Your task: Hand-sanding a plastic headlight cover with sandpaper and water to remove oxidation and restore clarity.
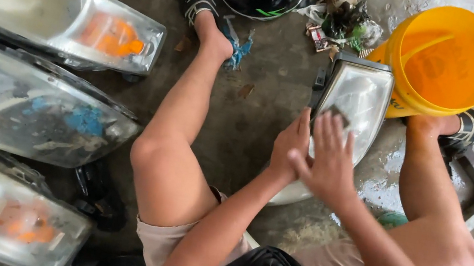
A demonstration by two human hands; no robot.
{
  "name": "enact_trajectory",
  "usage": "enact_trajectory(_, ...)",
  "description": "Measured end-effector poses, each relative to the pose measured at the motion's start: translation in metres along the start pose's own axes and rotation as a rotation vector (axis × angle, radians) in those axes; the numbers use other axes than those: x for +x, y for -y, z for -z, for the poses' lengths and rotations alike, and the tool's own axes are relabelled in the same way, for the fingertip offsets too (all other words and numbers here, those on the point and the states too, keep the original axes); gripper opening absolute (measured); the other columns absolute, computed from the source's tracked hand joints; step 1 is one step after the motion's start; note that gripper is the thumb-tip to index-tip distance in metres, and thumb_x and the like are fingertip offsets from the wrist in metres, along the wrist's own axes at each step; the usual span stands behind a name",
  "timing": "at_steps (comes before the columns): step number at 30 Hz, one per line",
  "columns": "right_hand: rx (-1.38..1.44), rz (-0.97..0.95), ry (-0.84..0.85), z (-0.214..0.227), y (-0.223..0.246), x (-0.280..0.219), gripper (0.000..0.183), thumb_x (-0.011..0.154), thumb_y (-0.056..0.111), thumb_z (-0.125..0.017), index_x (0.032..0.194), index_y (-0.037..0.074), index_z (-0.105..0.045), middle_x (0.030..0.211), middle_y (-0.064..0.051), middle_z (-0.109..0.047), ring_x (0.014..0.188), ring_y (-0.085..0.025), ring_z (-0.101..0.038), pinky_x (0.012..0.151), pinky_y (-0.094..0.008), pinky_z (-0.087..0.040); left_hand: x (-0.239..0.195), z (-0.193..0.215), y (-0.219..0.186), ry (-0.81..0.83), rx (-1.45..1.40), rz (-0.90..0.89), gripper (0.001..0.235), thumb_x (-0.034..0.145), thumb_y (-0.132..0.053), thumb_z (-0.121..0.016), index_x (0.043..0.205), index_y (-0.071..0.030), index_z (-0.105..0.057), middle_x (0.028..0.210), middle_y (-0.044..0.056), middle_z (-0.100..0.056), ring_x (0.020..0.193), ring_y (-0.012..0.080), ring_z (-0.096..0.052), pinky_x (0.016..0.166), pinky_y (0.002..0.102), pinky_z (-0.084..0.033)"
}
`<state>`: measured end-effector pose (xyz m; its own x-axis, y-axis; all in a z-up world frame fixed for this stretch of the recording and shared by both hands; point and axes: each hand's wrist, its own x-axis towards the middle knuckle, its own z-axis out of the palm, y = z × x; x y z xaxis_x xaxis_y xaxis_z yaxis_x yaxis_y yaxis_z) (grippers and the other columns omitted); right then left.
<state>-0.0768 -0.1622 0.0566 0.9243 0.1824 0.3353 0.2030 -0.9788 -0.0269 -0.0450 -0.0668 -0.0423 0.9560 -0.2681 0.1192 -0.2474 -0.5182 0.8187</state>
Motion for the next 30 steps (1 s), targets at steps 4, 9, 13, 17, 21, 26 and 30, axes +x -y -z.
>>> enact_trajectory(4, 0.010, 0.002, 0.013, -0.016, -0.008, -0.002, 0.085, 0.102, 0.065, -0.045, 0.160, 0.002, -0.045, 0.162, -0.019, -0.047, 0.152, -0.035, -0.040, 0.120, -0.065, -0.012, 0.000, 0.028, -0.026, 0.067, -0.055, 0.065, 0.094, 0.090, -0.039, -0.069, 0.158, 0.008, -0.025, 0.152, 0.028, -0.045, 0.135, 0.0416, -0.053, 0.110, 0.049, -0.048)
enact_trajectory(9, -0.170, -0.037, -0.273, -0.096, -0.091, 0.087, 0.081, 0.101, 0.062, -0.064, 0.152, 0.000, -0.056, 0.148, -0.024, -0.060, 0.133, -0.038, -0.060, 0.099, -0.075, -0.039, -0.008, 0.020, -0.030, -0.026, 0.145, -0.061, 0.136, 0.055, -0.064, -0.086, 0.155, 0.009, -0.032, 0.147, 0.028, -0.052, 0.125, 0.0341, -0.064, 0.101, 0.040, -0.056)
enact_trajectory(13, 0.104, -0.459, 0.539, -0.066, -0.092, 0.124, 0.099, 0.098, 0.088, -0.008, 0.163, 0.015, -0.027, 0.171, -0.005, -0.023, 0.158, -0.026, -0.020, 0.119, -0.073, -0.016, -0.007, 0.014, -0.021, -0.042, 0.184, -0.032, 0.139, 0.054, -0.073, -0.081, 0.157, 0.006, -0.031, 0.146, 0.024, -0.054, 0.121, 0.0314, -0.066, 0.098, 0.037, -0.057)
enact_trajectory(17, -0.204, 0.021, -0.147, -0.069, -0.053, 0.040, 0.091, 0.094, 0.071, -0.053, 0.159, 0.007, -0.048, 0.159, -0.017, -0.051, 0.144, -0.032, -0.051, 0.105, -0.055, -0.047, -0.004, 0.040, -0.042, 0.010, 0.096, 0.034, 0.137, 0.053, -0.062, -0.086, 0.157, 0.007, -0.028, 0.145, 0.025, -0.053, 0.118, 0.0384, -0.066, 0.097, 0.048, -0.058)
enact_trajectory(21, -0.040, 0.029, 0.032, -0.004, 0.006, 0.000, 0.096, 0.093, 0.075, -0.047, 0.152, 0.000, -0.053, 0.153, -0.023, -0.055, 0.144, -0.039, -0.050, 0.112, -0.064, -0.037, -0.003, 0.027, -0.015, -0.042, -0.012, -0.069, 0.084, 0.091, -0.026, -0.066, 0.158, 0.006, -0.027, 0.140, 0.032, -0.055, 0.116, 0.0482, -0.063, 0.093, 0.054, -0.056)
enact_trajectory(26, -0.339, 0.067, -0.313, -0.094, -0.085, 0.044, 0.090, 0.099, 0.073, -0.062, 0.161, 0.009, -0.050, 0.158, -0.015, -0.055, 0.147, -0.028, -0.051, 0.119, -0.068, -0.009, -0.012, 0.026, -0.029, 0.071, 0.094, 0.003, 0.126, 0.071, -0.068, -0.078, 0.160, 0.003, -0.024, 0.155, 0.023, -0.044, 0.132, 0.0328, -0.059, 0.107, 0.040, -0.052)
enact_trajectory(30, 0.291, -0.553, 0.514, -0.056, -0.093, 0.120, 0.088, 0.102, 0.081, -0.020, 0.167, 0.021, -0.021, 0.174, -0.001, -0.013, 0.160, -0.021, -0.011, 0.124, -0.070, -0.010, -0.002, 0.043, -0.033, 0.114, 0.098, 0.125, 0.141, 0.053, -0.077, -0.078, 0.161, -0.001, -0.026, 0.154, 0.022, -0.048, 0.129, 0.0356, -0.061, 0.106, 0.046, -0.052)
